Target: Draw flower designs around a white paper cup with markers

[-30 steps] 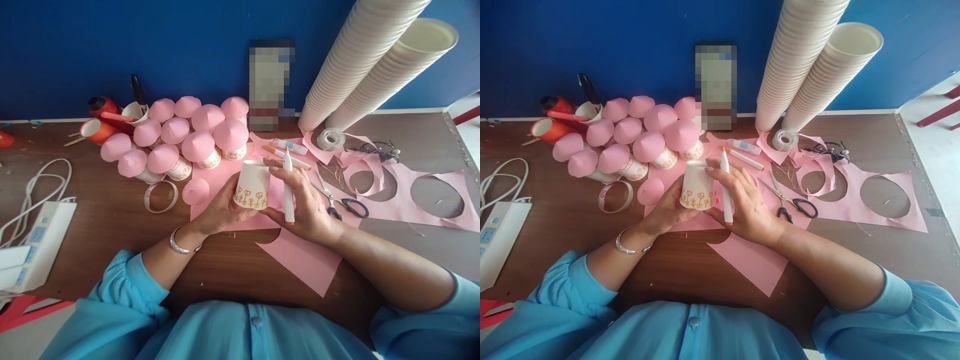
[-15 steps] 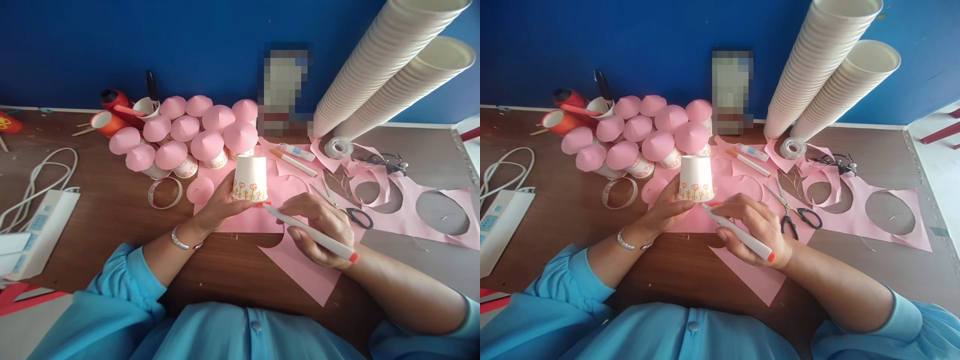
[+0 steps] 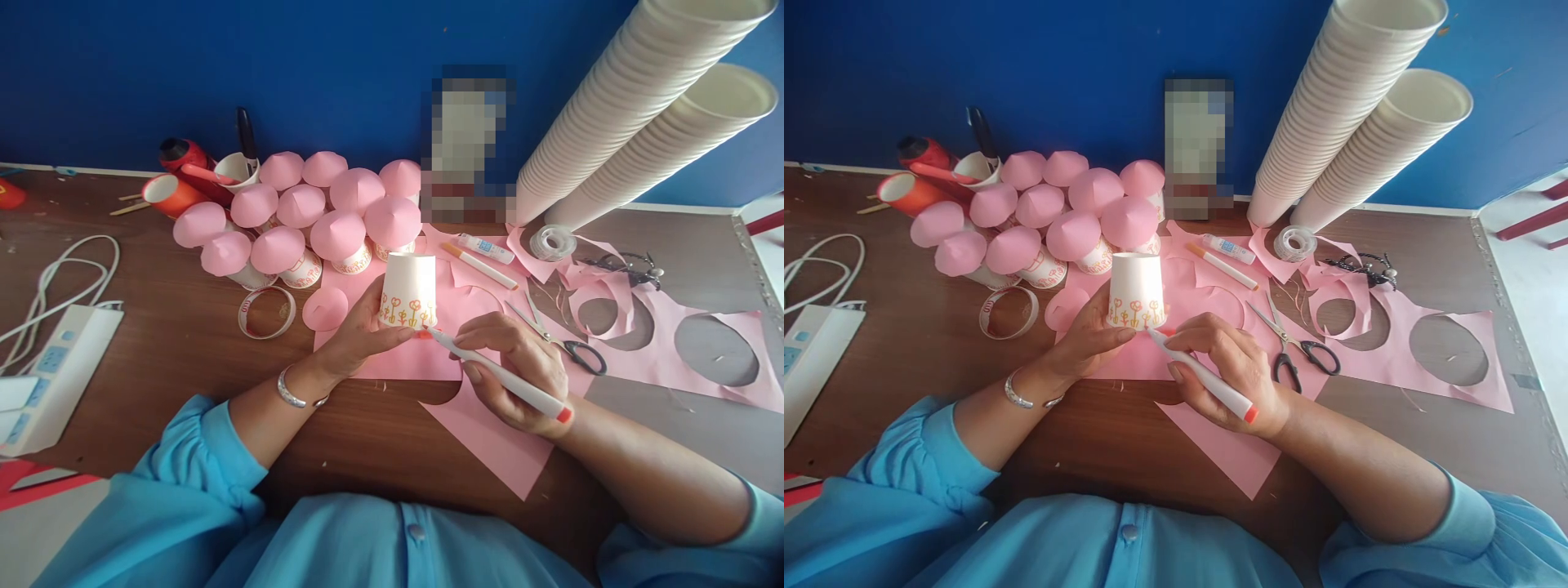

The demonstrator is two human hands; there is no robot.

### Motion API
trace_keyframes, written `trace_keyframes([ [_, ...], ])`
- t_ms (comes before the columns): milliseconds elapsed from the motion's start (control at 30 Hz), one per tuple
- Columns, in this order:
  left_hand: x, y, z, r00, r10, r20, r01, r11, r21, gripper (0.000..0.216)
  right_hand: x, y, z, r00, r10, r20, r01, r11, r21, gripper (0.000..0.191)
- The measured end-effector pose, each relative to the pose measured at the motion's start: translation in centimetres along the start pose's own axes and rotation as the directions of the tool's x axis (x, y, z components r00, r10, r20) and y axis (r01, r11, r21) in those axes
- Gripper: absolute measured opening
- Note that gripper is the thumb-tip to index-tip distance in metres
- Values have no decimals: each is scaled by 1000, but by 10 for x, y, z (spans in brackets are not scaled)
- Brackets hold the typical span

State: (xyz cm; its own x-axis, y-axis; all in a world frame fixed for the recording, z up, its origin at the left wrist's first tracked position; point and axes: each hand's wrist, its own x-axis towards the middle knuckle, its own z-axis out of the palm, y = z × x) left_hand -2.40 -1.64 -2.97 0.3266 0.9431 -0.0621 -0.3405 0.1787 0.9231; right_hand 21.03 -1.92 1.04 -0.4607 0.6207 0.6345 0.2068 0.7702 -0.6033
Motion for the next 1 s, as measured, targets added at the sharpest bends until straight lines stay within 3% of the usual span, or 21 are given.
trace_keyframes([
  [500,1,4,2,1000,-21,-12,21,1000,7,61,-1,0,0,1000,14,26,-13,999,-38,20],
  [1000,0,3,-1,999,-33,-1,33,999,39,67,0,1,1,1000,-24,6,24,999,33,24],
])
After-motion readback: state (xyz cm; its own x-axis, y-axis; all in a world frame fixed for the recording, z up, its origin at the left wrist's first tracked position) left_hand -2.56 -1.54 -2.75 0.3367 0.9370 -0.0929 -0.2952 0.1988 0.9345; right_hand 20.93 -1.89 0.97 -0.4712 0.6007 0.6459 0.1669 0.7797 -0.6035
